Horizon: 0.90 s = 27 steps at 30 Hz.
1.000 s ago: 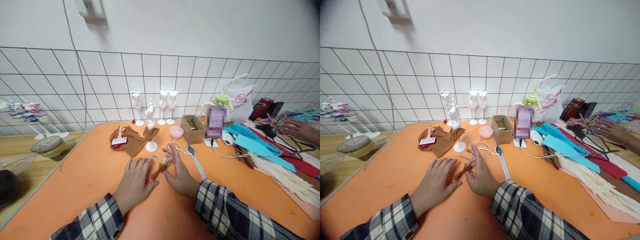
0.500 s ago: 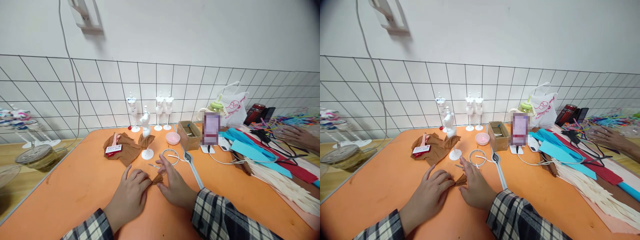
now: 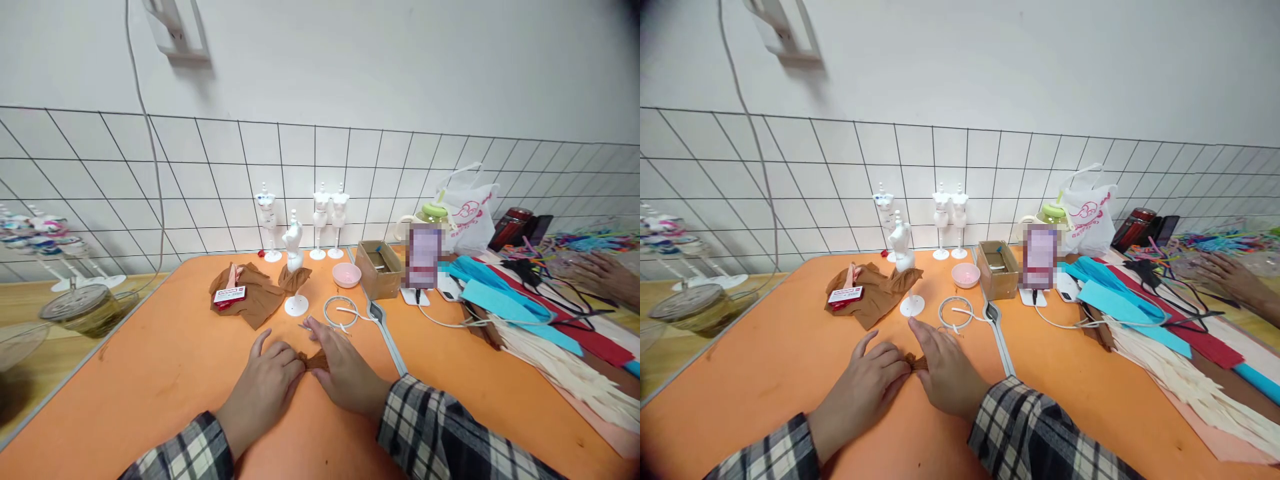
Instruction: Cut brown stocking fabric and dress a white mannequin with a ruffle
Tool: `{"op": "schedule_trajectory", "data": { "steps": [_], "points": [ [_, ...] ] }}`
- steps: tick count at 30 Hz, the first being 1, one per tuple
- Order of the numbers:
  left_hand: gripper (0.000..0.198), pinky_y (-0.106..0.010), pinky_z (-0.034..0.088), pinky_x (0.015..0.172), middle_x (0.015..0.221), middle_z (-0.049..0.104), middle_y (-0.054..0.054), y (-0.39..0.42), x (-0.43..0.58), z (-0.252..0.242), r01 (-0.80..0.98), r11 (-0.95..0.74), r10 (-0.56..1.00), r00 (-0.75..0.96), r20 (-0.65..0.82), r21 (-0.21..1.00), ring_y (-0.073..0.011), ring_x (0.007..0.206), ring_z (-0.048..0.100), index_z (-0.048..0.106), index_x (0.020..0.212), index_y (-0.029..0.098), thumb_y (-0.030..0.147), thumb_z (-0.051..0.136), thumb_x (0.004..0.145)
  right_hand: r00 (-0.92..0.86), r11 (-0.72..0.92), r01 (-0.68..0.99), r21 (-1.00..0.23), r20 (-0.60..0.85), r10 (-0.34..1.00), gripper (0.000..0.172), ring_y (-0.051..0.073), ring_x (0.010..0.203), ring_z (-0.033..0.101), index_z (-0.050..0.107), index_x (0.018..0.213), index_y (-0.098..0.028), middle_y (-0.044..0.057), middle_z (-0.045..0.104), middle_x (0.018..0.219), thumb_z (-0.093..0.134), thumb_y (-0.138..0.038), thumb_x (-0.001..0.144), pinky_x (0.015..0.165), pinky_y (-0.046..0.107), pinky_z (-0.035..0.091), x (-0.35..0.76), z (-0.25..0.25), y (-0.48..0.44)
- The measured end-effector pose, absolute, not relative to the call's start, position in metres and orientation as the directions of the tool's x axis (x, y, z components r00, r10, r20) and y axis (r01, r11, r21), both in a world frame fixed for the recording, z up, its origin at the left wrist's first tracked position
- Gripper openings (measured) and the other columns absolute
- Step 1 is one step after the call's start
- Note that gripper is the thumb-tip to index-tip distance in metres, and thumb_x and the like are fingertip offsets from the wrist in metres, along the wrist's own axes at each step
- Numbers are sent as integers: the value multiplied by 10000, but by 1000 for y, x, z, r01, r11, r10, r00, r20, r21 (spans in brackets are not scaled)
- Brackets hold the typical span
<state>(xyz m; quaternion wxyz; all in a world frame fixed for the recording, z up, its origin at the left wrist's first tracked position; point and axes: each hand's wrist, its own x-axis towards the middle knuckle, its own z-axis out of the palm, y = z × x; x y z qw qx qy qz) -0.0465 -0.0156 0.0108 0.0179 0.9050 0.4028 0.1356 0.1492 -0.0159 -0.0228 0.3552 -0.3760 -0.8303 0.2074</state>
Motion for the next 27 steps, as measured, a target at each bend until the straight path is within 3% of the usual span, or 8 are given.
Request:
{"op": "schedule_trajectory", "data": {
  "steps": [2,6,10,13,15,20,23,27],
  "points": [
    [200,-593,171,1082,808,687,28,-17,-47,12,726,-673,737,638,226,145,-198,895,620,668,821,263,172,513,909,-483,645,473,-601,436,760,1040,251,1204,510,-22,1535,-293,123,298,1539,537,21,715,1093,542,337,149,-24,-15],
    [187,-591,180,1078,819,691,15,-16,-48,11,736,-657,751,622,220,163,-196,870,628,664,847,256,186,503,912,-461,613,471,-634,415,784,1049,207,1043,608,-65,1534,-287,146,309,1528,508,38,717,1077,538,372,149,-30,-12],
    [175,-552,225,1071,872,704,5,-14,-48,7,740,-633,774,598,207,229,-193,867,633,649,1024,263,201,552,892,-459,643,518,-563,451,765,1028,267,1360,382,-51,1540,-277,121,296,1543,524,20,742,1119,546,321,152,-27,-13],
    [187,-532,225,1077,859,694,7,-13,-48,4,741,-627,779,591,211,240,-184,865,632,679,1011,280,207,540,908,-506,705,536,-464,493,708,1003,274,1445,223,-44,1541,-272,112,226,1577,521,6,760,1158,584,207,151,-21,-18],
    [204,-518,268,1047,825,675,2,-13,-47,3,752,-620,784,580,224,222,-192,858,620,704,995,292,213,533,915,-514,731,513,-450,521,681,970,266,1418,281,-29,1541,-268,121,293,1545,518,-11,782,1159,579,210,148,-21,-21],
    [205,-399,411,847,849,643,-29,-11,-47,5,748,-622,781,572,250,232,-211,864,579,730,972,286,215,555,894,-454,655,503,-564,472,755,985,237,1105,557,14,1540,-264,143,467,1355,552,-9,756,1046,515,407,144,-28,-20],
    [222,-401,393,891,922,658,-23,-8,-49,5,720,-639,769,583,262,270,-201,907,585,730,946,286,173,550,881,-426,606,516,-605,433,794,1006,224,1042,562,16,1536,-274,125,492,1283,556,3,734,989,486,453,147,-27,-17],
    [267,-421,383,925,1008,653,-31,-8,-52,3,704,-641,767,576,281,305,-209,957,579,677,1069,274,159,574,851,-461,668,492,-558,484,744,1006,256,1167,492,39,1532,-284,124,464,1325,568,-5,723,1032,514,404,150,-22,-19]
  ]
}}
